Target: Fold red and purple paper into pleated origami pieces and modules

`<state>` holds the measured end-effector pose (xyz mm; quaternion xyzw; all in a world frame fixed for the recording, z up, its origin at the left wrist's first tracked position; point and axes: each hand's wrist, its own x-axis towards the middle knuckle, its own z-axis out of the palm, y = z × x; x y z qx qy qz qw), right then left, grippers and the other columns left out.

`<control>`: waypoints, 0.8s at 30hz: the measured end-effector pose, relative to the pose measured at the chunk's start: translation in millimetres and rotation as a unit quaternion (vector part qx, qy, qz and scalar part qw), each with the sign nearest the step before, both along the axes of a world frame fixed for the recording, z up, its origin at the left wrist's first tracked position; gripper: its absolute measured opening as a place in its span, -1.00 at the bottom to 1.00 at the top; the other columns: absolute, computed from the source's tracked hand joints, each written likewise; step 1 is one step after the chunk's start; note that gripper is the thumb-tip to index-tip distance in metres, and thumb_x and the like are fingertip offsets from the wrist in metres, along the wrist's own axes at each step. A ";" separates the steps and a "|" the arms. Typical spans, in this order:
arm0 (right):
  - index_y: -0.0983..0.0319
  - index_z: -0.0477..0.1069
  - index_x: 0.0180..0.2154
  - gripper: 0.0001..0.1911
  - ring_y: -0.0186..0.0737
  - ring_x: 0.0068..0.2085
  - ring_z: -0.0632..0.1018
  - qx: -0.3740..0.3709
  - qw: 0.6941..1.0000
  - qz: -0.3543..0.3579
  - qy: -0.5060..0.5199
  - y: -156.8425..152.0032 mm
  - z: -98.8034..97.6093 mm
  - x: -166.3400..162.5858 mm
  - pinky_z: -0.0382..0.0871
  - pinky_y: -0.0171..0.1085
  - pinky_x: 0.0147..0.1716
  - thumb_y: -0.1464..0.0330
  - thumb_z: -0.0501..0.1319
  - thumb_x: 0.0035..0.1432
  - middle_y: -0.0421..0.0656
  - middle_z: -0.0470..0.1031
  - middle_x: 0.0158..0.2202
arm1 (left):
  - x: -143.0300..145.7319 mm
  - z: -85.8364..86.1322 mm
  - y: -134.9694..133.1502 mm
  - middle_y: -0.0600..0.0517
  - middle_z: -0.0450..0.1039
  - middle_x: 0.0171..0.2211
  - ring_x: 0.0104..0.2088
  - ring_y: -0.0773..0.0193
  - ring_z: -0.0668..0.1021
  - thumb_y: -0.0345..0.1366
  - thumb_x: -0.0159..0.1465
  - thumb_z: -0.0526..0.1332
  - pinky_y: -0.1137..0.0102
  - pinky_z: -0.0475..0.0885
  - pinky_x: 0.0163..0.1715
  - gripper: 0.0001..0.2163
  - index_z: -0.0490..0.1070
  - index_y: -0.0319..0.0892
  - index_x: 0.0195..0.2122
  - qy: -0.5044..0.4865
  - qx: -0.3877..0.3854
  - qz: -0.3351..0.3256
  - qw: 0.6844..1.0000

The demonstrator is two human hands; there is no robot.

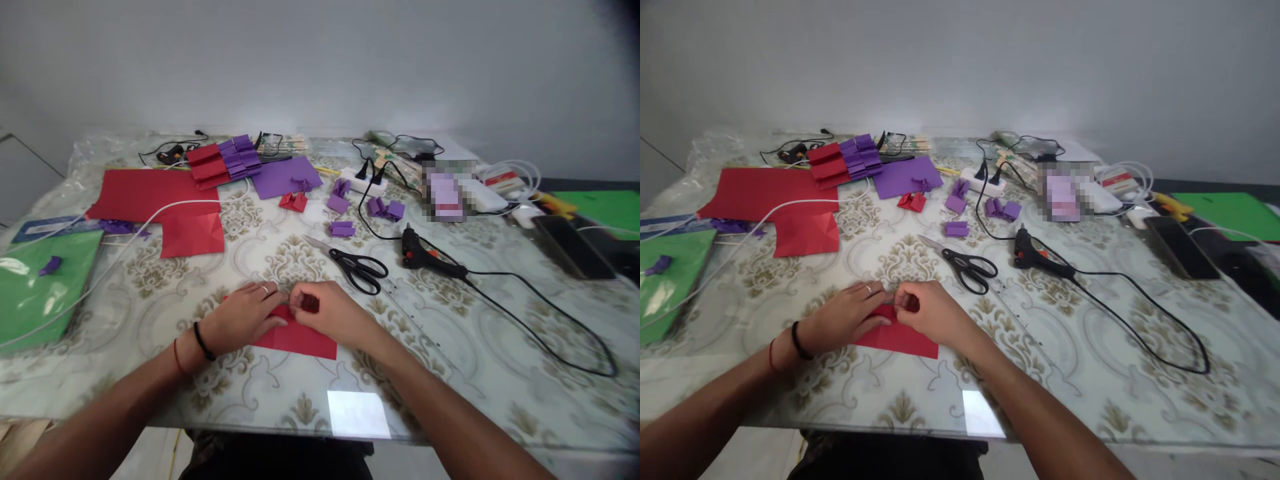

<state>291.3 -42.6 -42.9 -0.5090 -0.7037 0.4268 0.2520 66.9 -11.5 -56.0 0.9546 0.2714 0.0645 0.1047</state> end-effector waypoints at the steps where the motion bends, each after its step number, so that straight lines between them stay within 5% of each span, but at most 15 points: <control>1: 0.19 0.47 -0.40 -0.85 -0.34 -0.44 0.50 0.002 1.000 0.004 -0.008 0.9 -0.1 1.4 0.32 -0.36 -0.40 0.56 0.29 0.12 -0.31 0.51 -0.49 | 1.7 -4.4 -0.7 -0.15 0.52 -0.03 -0.06 0.01 0.59 -0.13 0.48 0.21 0.13 0.47 0.02 -0.74 0.45 -0.20 0.04 0.004 0.011 -0.001 1.000; 11: 0.21 0.50 -0.36 -0.78 -0.26 -0.36 0.45 0.062 0.994 0.042 -0.083 4.0 -1.5 10.7 0.26 -0.29 -0.32 0.58 0.45 0.06 -0.25 0.48 -0.40 | -0.4 -13.2 1.4 -0.14 0.51 -0.05 -0.06 0.02 0.57 -0.10 0.50 0.16 0.11 0.46 0.02 -0.71 0.45 -0.18 0.06 -0.019 0.040 -0.026 0.999; 18: 0.20 0.52 -0.33 -0.81 -0.25 -0.29 0.50 0.093 0.991 0.043 -0.082 3.9 0.1 11.0 0.32 -0.30 -0.26 0.60 0.37 0.12 -0.22 0.53 -0.35 | -2.5 -6.6 1.0 -0.07 0.57 -0.13 -0.09 0.16 0.60 -0.41 0.49 0.12 0.26 0.52 -0.01 -0.82 0.53 -0.17 -0.06 -0.106 0.001 -0.007 0.994; 24: 0.19 0.49 -0.37 -0.84 -0.24 -0.29 0.51 0.107 0.991 0.039 -0.072 -0.8 4.5 -0.5 0.32 -0.27 -0.23 0.57 0.31 0.12 -0.22 0.56 -0.35 | 3.8 -0.2 -6.1 -0.02 0.59 -0.23 -0.19 0.19 0.61 -0.44 0.43 0.17 0.32 0.52 -0.10 -0.84 0.55 -0.17 -0.21 -0.147 -0.023 0.016 0.989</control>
